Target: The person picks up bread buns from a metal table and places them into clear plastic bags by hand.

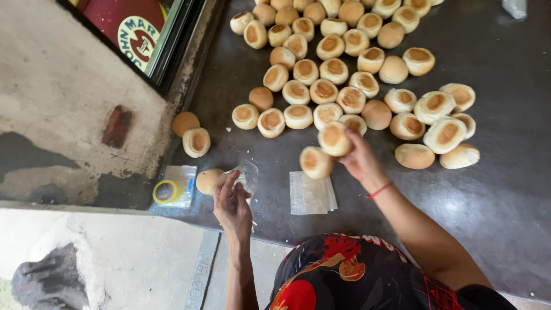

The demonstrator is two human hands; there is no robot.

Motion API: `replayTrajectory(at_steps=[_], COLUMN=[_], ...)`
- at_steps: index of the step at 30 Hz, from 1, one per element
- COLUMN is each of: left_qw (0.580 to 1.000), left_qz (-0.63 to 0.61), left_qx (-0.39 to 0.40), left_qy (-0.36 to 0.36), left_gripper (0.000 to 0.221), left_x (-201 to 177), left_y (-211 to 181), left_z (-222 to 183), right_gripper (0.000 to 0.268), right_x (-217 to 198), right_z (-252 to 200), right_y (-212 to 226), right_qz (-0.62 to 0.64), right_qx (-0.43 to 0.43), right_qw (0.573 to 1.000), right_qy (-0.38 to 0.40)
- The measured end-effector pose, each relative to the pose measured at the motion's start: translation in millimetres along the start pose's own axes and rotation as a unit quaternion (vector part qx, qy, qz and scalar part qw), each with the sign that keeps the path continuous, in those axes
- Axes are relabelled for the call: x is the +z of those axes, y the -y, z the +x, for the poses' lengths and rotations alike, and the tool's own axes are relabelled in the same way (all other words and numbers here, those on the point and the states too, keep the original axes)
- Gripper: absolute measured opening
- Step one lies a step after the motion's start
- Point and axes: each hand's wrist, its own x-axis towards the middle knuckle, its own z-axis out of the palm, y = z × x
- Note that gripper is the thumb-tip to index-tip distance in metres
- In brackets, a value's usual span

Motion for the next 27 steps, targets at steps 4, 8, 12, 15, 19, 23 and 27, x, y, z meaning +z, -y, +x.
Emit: replayTrajectory(at_steps=[4,8,12,15,19,23,27], left_qw=[0.994,0.982,0.972,0.961,0.920,0.909,0.944], left_qz=[0.014,0.047,0.026,0.033,-0.103,-0.123,-0.020], left_qx=[-0.062,-0.050,-0.019,0.011,0.024,-0.076,0.102], left_qy=[0.088,0.174,0.231,0.273,0.377,0.391,0.314], left_gripper=[0.034,0.042,0.053,0.057,0.063,0.058,0.055], left_x=[32,69,96,115,142,148,142], left_y=[-7,-11,-5,-8,-44,-74,-70], left_z=[6,6,5,3,-13,-15,-9], right_gripper=[0.053,0.074,0.072,0.066,0.061,0.065,0.072], right_x=[-43,-54,-36,-13,17,46,53], right_z=[-39,-67,-87,-102,-115,-125,-139], right_y=[22,22,34,47,49,29,26], right_qz=[-0.147,-0.669,-0.743,-0.464,-0.198,-0.069,-0.563], right_qx=[-0.027,-0.360,-0.396,-0.421,-0.263,-0.201,-0.427], right_qw=[0.983,0.637,0.520,0.771,0.944,0.976,0.706], right_qy=[-0.108,-0.128,-0.142,-0.120,0.040,0.035,-0.043])
